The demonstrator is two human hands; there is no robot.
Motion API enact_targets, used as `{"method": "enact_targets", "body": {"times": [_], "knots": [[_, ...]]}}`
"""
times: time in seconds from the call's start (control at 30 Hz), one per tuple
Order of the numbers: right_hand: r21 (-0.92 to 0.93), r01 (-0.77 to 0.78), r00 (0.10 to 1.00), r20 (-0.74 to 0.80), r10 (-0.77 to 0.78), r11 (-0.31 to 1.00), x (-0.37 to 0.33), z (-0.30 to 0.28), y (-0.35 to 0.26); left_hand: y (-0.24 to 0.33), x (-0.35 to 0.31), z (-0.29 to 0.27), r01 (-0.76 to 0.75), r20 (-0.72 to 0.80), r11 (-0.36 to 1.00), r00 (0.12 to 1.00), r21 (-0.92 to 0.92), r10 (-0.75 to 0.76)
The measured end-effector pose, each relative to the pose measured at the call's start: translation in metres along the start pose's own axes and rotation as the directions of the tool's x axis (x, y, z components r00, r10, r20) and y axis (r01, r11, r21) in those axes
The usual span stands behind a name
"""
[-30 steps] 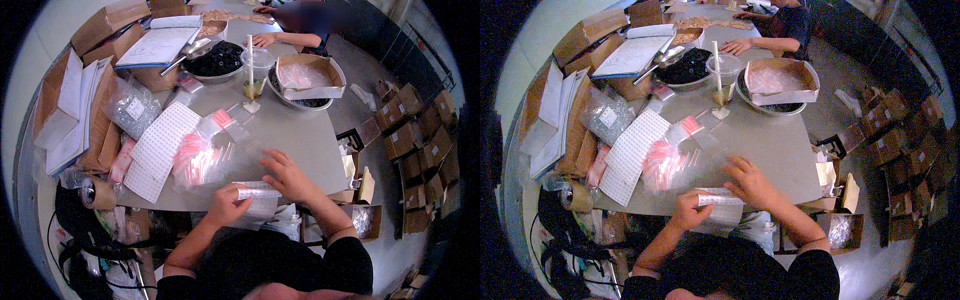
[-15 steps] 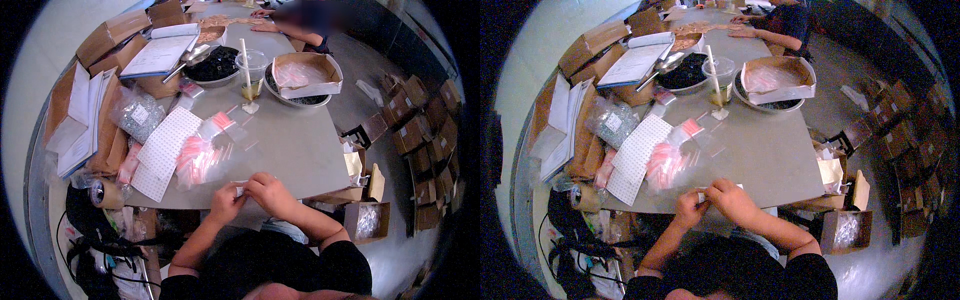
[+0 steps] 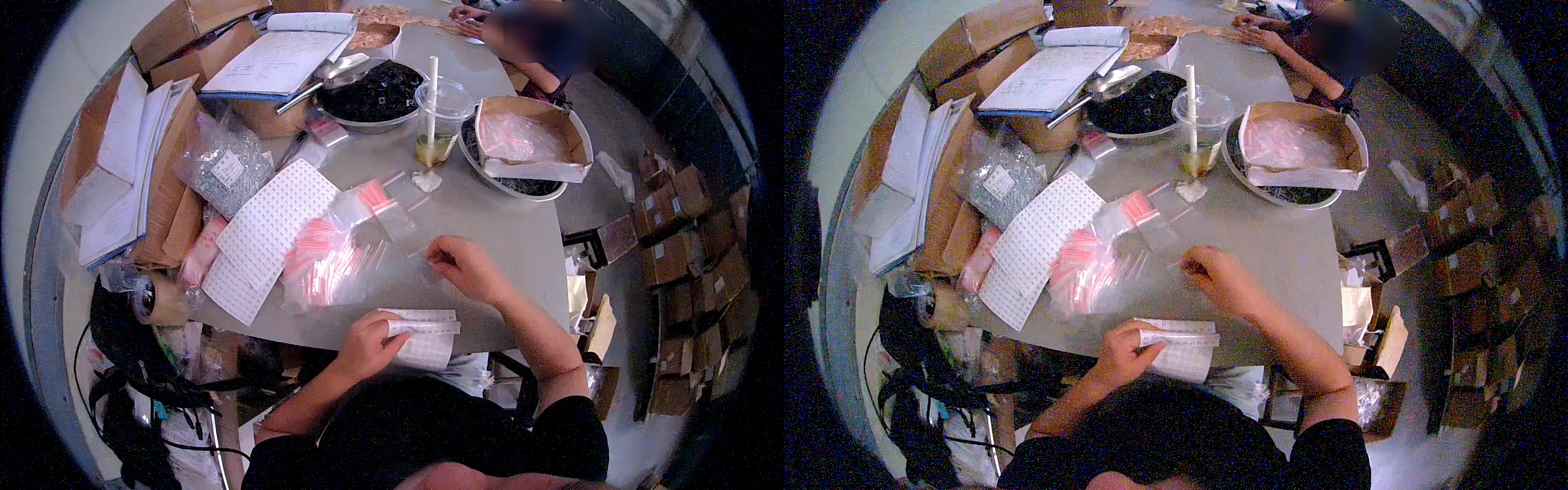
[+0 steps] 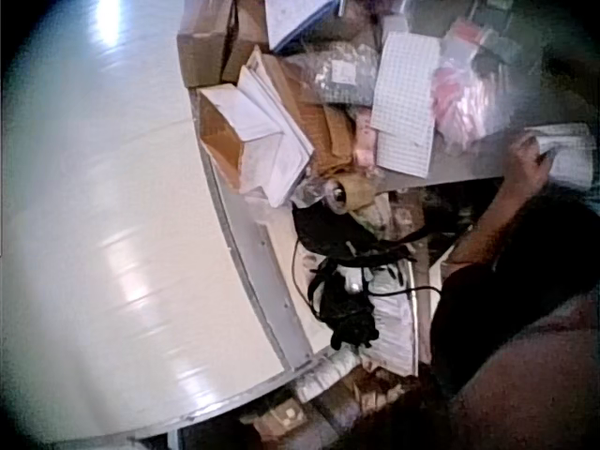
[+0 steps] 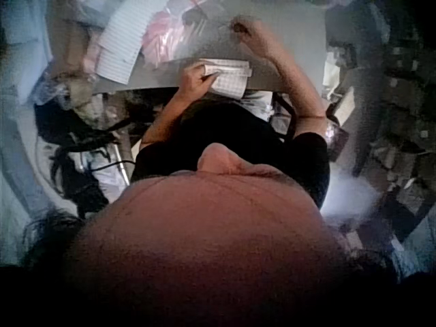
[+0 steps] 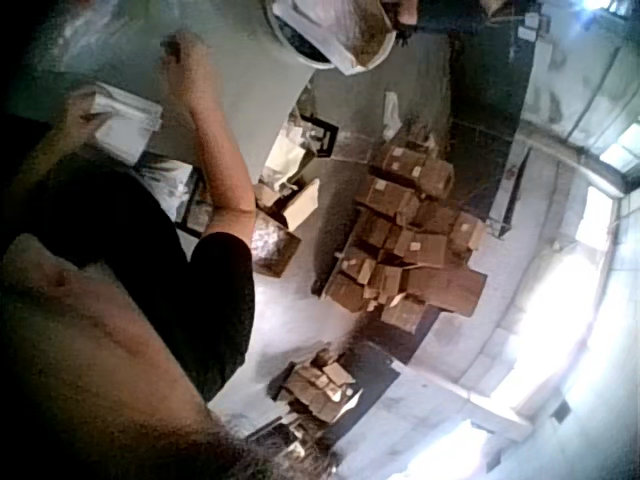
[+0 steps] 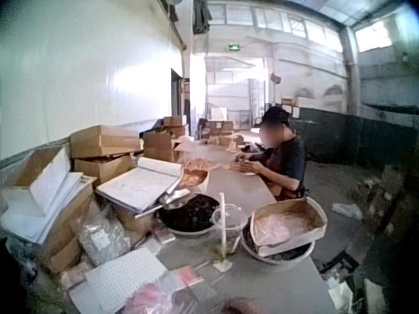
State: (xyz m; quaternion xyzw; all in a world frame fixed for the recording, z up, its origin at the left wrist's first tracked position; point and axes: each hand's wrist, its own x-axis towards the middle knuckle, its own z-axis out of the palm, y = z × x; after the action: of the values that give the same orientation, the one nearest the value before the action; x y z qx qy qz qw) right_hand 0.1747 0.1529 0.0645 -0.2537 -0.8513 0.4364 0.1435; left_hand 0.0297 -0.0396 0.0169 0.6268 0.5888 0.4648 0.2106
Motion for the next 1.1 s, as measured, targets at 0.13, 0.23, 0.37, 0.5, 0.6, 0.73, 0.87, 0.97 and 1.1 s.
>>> {"method": "enact_targets", "body": {"times": [0.13, 0.23, 0.37, 0.5, 0.6, 0.73, 0.87, 0.97, 1.1], "knots": [[-0.269, 0.045, 0.998, -0.024, -0.054, 0.962, 0.028, 0.012, 0.012, -0.003, 0.000, 0.002, -0.008, -0.006, 1.000, 1.000, -0.020, 0.008], [-0.340, 0.018, 0.978, -0.191, -0.088, 0.940, 0.026, 0.019, 0.019, -0.005, -0.001, 0.000, -0.031, -0.012, 1.000, 0.999, -0.002, 0.031], [-0.386, -0.103, 0.994, -0.075, 0.080, 0.917, 0.030, 0.003, 0.005, -0.005, -0.002, -0.003, -0.044, -0.014, 0.998, 0.999, -0.055, 0.043], [-0.271, 0.021, 0.995, 0.101, 0.006, 0.962, 0.047, 0.031, -0.006, -0.003, 0.002, -0.005, -0.064, -0.021, 0.997, 0.998, -0.050, 0.063], [-0.341, 0.065, 0.998, 0.000, -0.069, 0.938, 0.050, 0.048, 0.003, -0.005, -0.001, -0.007, -0.068, -0.013, 0.996, 0.998, -0.065, 0.067], [-0.283, -0.178, 0.983, -0.017, 0.181, 0.943, 0.041, 0.026, -0.002, -0.009, -0.005, -0.007, -0.063, -0.030, 0.995, 0.998, -0.083, 0.060], [-0.433, -0.067, 0.998, -0.029, 0.061, 0.899, 0.033, 0.015, -0.004, -0.010, -0.006, -0.005, -0.083, -0.050, 0.991, 0.996, -0.104, 0.078], [-0.496, 0.118, 0.993, 0.072, -0.095, 0.860, 0.040, 0.026, -0.001, -0.010, -0.005, -0.004, -0.089, -0.041, 0.991, 0.996, -0.098, 0.085], [-0.503, 0.162, 0.984, 0.017, -0.178, 0.849, 0.050, 0.060, 0.001, -0.009, -0.003, -0.007, -0.092, -0.020, 0.992, 0.996, -0.090, 0.090]]}}
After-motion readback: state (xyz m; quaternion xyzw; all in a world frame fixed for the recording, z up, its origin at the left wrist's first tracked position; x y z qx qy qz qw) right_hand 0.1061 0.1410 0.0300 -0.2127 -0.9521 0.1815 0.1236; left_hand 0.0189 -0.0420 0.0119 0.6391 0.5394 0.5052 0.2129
